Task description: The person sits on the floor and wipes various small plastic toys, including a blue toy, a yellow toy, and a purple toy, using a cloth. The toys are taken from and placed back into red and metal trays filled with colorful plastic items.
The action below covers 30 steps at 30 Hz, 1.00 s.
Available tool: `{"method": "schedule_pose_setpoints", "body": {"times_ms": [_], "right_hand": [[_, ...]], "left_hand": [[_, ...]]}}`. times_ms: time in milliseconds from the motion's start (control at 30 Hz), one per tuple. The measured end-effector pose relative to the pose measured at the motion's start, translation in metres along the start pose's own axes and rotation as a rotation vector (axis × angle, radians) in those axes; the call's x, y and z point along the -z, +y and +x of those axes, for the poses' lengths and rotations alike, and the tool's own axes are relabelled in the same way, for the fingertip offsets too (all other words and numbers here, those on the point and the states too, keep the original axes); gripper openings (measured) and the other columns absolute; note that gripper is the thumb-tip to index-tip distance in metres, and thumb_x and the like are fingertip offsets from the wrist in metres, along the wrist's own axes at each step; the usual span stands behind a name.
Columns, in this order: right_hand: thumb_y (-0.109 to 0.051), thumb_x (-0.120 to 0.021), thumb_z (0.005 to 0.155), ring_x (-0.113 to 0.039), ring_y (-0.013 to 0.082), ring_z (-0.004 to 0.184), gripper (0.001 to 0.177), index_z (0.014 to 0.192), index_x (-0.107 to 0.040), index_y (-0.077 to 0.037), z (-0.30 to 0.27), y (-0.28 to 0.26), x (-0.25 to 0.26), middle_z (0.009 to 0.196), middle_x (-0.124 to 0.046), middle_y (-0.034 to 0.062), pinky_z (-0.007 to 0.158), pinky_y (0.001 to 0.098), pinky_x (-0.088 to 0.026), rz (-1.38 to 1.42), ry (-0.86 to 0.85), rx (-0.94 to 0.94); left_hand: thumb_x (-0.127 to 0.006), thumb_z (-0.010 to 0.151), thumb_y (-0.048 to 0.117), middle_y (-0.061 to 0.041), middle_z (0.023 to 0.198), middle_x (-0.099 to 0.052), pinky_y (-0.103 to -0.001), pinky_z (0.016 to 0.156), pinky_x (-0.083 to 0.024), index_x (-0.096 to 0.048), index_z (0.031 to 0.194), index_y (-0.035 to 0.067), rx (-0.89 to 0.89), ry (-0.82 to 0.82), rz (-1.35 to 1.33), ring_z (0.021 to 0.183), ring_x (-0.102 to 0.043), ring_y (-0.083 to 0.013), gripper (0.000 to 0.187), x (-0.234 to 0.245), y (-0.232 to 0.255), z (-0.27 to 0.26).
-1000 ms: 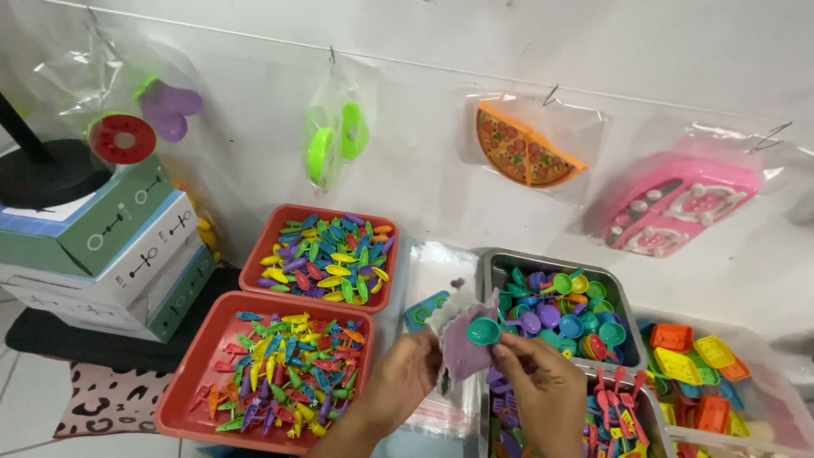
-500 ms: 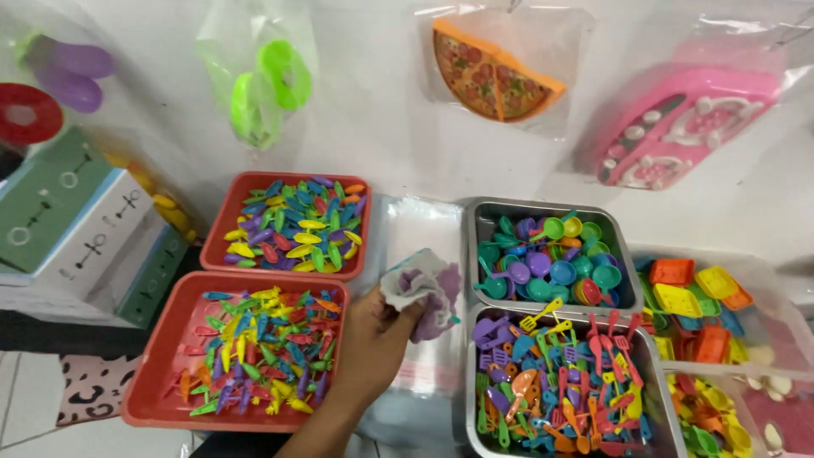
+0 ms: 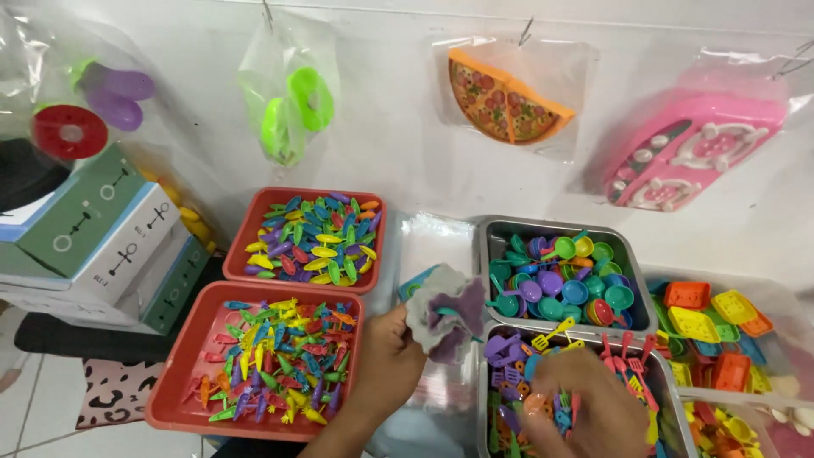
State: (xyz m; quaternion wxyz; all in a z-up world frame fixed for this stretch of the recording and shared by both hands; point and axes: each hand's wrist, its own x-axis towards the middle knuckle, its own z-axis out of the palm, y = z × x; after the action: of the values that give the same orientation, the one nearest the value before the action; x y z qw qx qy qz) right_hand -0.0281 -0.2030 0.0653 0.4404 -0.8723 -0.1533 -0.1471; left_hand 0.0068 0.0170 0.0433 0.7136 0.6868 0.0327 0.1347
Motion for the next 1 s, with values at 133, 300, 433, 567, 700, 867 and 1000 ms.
{"method": "schedule_pose_setpoints", "body": {"times_ms": [133,300,433,567,700,867,1000], "right_hand": [[-0.011,-0.084,0.07,-0.066,0.0108,0.063,0.028,0.098,-0.078,-0.009,0.055,-0.001,-0.025,0.087,-0.081,-0.0023,0.059,0.0246,-0.055,0.105,-0.139,-0.023],[0.002,-0.076,0.08,-0.073,0.0121,0.063,0.02,0.1,-0.079,0.0,0.049,0.013,-0.034,0.076,-0.082,0.0059,0.062,0.0252,-0.061,0.37,-0.231,-0.174],[0.003,-0.073,0.084,-0.064,0.009,0.064,0.021,0.103,-0.082,0.002,0.052,0.02,-0.037,0.084,-0.083,0.0066,0.059,0.0212,-0.053,0.386,-0.104,-0.087],[0.008,-0.072,0.084,-0.07,0.0167,0.069,0.018,0.1,-0.08,0.007,0.044,0.043,-0.043,0.087,-0.081,0.0151,0.063,0.0268,-0.058,0.564,-0.097,-0.214],[0.005,-0.07,0.086,-0.07,0.0183,0.068,0.015,0.097,-0.079,0.009,0.043,0.038,-0.045,0.081,-0.079,0.0157,0.065,0.0287,-0.059,0.542,-0.052,-0.205],[-0.001,-0.078,0.08,-0.067,0.0157,0.058,0.012,0.087,-0.083,0.006,0.037,0.008,-0.033,0.067,-0.08,0.0132,0.055,0.0255,-0.055,0.314,0.024,-0.21],[-0.005,-0.081,0.073,-0.07,0.0089,0.053,0.013,0.085,-0.083,-0.004,0.035,-0.015,-0.03,0.068,-0.082,0.0032,0.051,0.0199,-0.055,-0.01,0.028,-0.051]], "left_hand": [[-0.072,0.077,-0.003,0.001,0.069,-0.074,-0.021,0.046,-0.037,-0.082,0.105,0.001,-0.115,-0.058,0.049,0.053,-0.048,-0.0049,0.03,-0.002,0.018,-0.004],[-0.068,0.077,0.003,-0.005,0.056,-0.064,-0.03,0.038,-0.031,-0.077,0.084,0.0,-0.196,0.009,0.232,0.043,-0.039,-0.0105,0.011,0.0,0.015,-0.012],[-0.071,0.079,0.013,-0.01,0.045,-0.057,-0.033,0.035,-0.035,-0.058,0.056,-0.004,-0.136,-0.013,0.306,0.038,-0.04,-0.0138,0.031,0.0,0.012,-0.007],[-0.074,0.071,0.018,-0.01,0.058,-0.066,-0.032,0.04,-0.046,-0.068,0.074,-0.003,-0.202,-0.056,0.376,0.043,-0.054,-0.0194,0.021,0.001,0.008,-0.011],[-0.079,0.073,0.018,-0.01,0.063,-0.066,-0.035,0.045,-0.045,-0.069,0.081,0.0,-0.286,-0.136,0.458,0.049,-0.057,-0.0221,0.023,0.006,0.001,-0.011],[-0.076,0.073,0.011,-0.011,0.083,-0.069,-0.035,0.053,-0.048,-0.066,0.091,0.0,-0.792,0.017,0.689,0.065,-0.063,-0.0245,0.024,0.013,0.013,-0.012],[-0.075,0.077,0.018,-0.017,0.101,-0.07,-0.034,0.061,-0.05,-0.067,0.11,-0.007,-0.88,-0.174,0.861,0.084,-0.065,-0.0261,0.042,0.015,0.012,-0.01]]}}
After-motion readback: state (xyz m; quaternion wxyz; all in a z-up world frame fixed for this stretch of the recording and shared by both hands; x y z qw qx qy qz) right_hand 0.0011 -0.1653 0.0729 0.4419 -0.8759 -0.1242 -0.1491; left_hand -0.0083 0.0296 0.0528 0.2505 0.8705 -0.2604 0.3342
